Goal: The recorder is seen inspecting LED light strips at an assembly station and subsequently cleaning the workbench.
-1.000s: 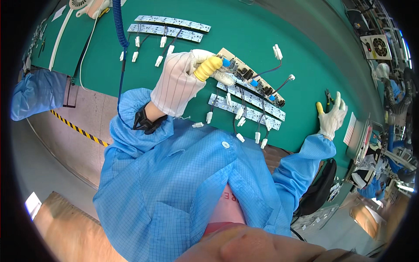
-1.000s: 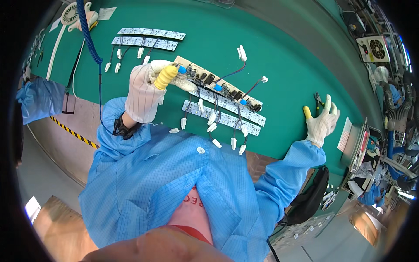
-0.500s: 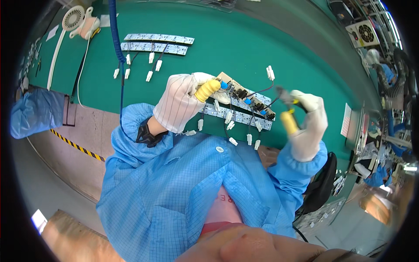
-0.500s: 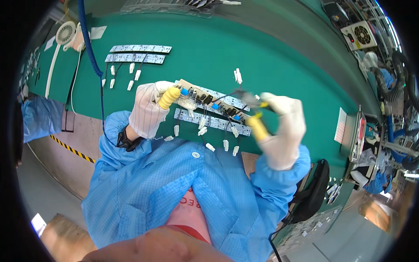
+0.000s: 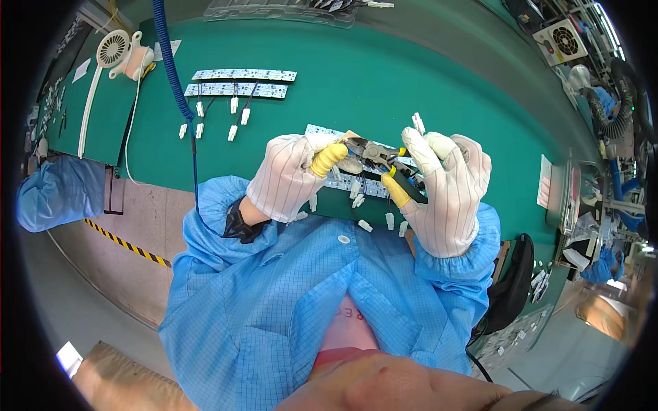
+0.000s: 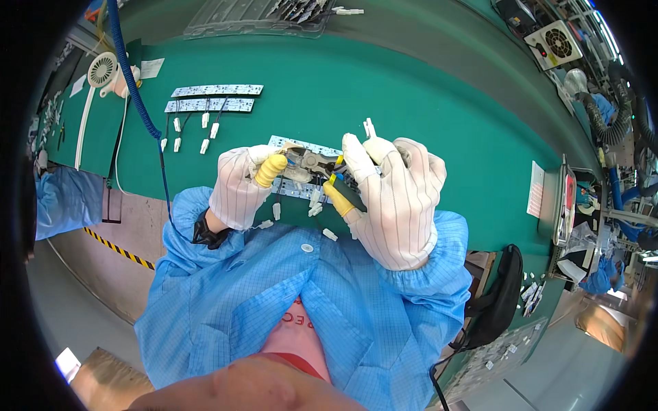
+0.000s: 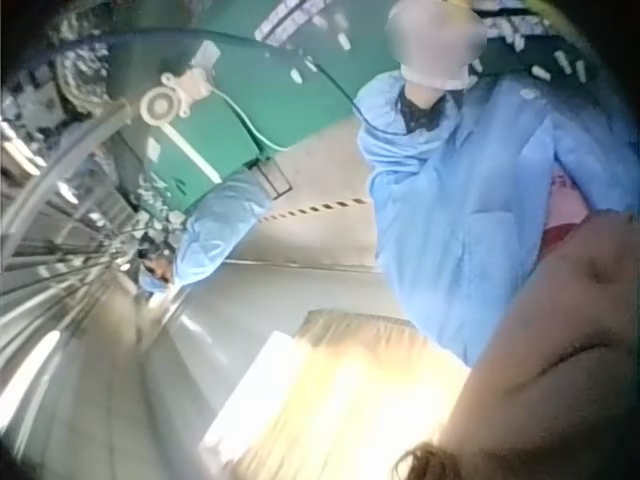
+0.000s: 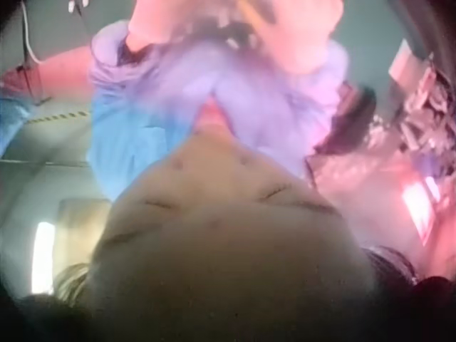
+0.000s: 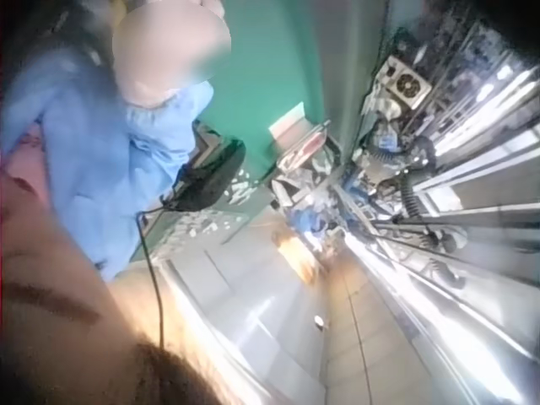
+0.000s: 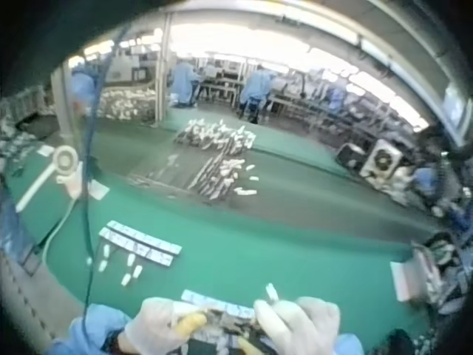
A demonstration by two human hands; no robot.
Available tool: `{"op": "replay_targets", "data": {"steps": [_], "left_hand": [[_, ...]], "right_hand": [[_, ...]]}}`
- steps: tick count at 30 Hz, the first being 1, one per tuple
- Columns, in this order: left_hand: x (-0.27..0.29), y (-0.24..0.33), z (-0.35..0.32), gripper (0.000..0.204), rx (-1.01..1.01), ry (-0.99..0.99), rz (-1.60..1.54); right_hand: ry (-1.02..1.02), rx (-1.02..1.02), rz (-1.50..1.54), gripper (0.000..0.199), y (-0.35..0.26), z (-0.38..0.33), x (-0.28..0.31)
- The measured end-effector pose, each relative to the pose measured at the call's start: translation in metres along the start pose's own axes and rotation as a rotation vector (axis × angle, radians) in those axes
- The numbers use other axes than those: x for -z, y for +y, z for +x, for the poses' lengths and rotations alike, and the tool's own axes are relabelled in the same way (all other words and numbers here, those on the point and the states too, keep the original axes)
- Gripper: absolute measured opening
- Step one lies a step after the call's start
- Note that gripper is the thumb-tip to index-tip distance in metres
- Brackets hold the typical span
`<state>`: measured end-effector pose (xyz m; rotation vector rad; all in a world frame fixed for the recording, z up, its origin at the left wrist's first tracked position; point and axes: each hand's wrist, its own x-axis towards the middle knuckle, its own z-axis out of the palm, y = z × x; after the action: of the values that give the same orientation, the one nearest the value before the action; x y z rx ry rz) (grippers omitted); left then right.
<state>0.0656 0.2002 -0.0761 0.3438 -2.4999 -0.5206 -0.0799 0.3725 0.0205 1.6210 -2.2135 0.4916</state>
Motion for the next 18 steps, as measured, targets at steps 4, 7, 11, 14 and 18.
{"op": "replay_targets", "data": {"steps": [4, 7, 11, 14, 18], "left_hand": [[0.004, 0.006, 0.011, 0.024, -0.082, 0.094, -0.053], [0.001, 0.006, 0.015, 0.025, -0.13, 0.169, -0.026], [0.006, 0.005, 0.026, 0.025, -0.116, 0.216, -0.258], [0.019, -0.004, 0.014, 0.028, 0.259, 0.087, -0.443], [0.027, -0.006, 0.015, 0.02, 0.569, 0.214, -0.833]], "right_hand": [[0.032, 0.024, 0.09, 0.06, 0.007, 0.0, -0.007], [0.042, -0.001, 0.268, 0.054, 0.018, 0.004, -0.011], [0.143, -0.184, 0.263, 0.04, 0.051, 0.004, -0.019], [0.032, -0.513, -0.187, 0.036, 0.122, -0.008, -0.037], [-0.2, -0.873, -0.43, 0.039, 0.177, -0.038, -0.074]]}}
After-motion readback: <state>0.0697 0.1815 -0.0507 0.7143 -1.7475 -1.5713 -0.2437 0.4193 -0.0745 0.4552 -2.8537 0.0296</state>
